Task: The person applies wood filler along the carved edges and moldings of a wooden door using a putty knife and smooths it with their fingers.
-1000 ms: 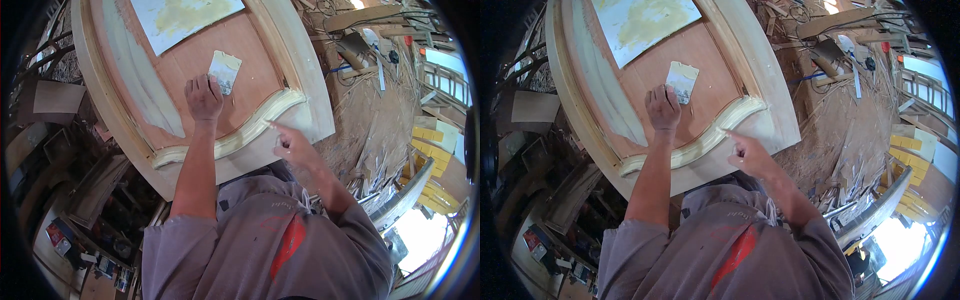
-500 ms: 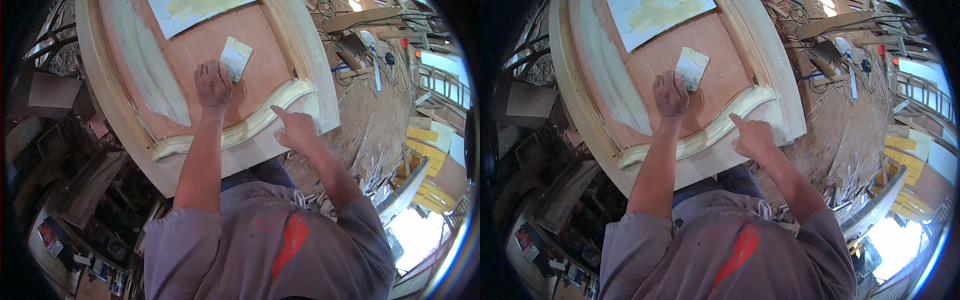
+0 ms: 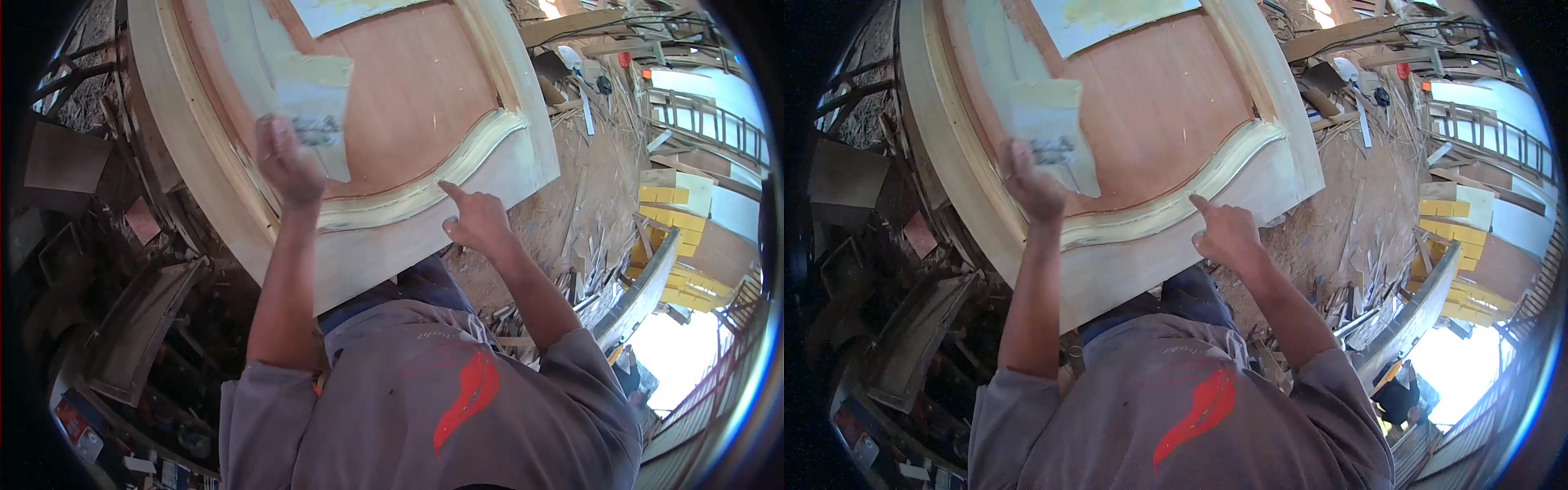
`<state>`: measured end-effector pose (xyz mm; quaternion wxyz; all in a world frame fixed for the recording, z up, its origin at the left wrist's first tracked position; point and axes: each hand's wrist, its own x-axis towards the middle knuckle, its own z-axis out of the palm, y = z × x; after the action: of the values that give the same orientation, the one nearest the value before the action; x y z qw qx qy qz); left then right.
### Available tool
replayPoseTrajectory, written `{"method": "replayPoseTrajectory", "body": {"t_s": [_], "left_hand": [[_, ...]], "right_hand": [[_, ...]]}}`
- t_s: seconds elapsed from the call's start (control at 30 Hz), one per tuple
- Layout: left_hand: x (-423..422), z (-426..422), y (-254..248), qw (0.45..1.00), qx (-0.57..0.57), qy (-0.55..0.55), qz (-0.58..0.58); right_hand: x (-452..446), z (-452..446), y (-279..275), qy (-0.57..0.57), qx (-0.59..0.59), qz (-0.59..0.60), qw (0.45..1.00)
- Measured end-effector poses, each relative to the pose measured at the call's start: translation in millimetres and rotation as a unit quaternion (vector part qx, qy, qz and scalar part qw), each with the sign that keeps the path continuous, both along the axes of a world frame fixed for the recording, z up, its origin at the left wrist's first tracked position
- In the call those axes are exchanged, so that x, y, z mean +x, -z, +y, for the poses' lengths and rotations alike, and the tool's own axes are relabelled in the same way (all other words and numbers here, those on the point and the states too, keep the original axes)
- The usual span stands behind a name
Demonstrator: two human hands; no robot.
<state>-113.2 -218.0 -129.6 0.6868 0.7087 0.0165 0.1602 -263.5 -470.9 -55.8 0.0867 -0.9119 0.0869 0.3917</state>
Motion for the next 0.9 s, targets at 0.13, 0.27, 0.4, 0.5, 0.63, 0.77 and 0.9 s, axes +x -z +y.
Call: {"method": "replayPoseTrajectory", "body": {"t_s": [0.13,0.27,0.4,0.5,0.63,0.77,0.9], "left_hand": [[-15.4,76.9,-4.2,0.998,-0.029,-0.037,0.032],[-38.1,127.1,-12.4,0.997,-0.013,-0.036,0.073],[-64.0,155.9,-5.2,0.996,0.030,-0.027,0.079],[-80.3,170.1,4.1,0.994,0.080,-0.009,0.072],[-91.9,181.1,-1.1,0.992,0.035,0.033,0.119],[-95.3,188.8,-3.9,0.991,0.008,0.040,0.128],[-92.6,199.5,-5.8,0.993,0.002,0.046,0.107]], "right_hand": [[-4.1,28.1,-0.1,0.033,0.005,0.015,0.999],[-7.2,50.7,0.3,0.062,0.009,0.013,0.998],[-7.2,70.2,1.5,0.088,0.020,0.015,0.996],[-1.6,87.1,-2.5,0.106,0.028,0.014,0.994],[-5.7,100.8,5.1,0.097,0.030,-0.033,0.994],[7.4,121.8,-4.0,0.127,0.041,0.009,0.991],[13.2,135.1,-2.9,0.120,0.047,0.011,0.992]]}}
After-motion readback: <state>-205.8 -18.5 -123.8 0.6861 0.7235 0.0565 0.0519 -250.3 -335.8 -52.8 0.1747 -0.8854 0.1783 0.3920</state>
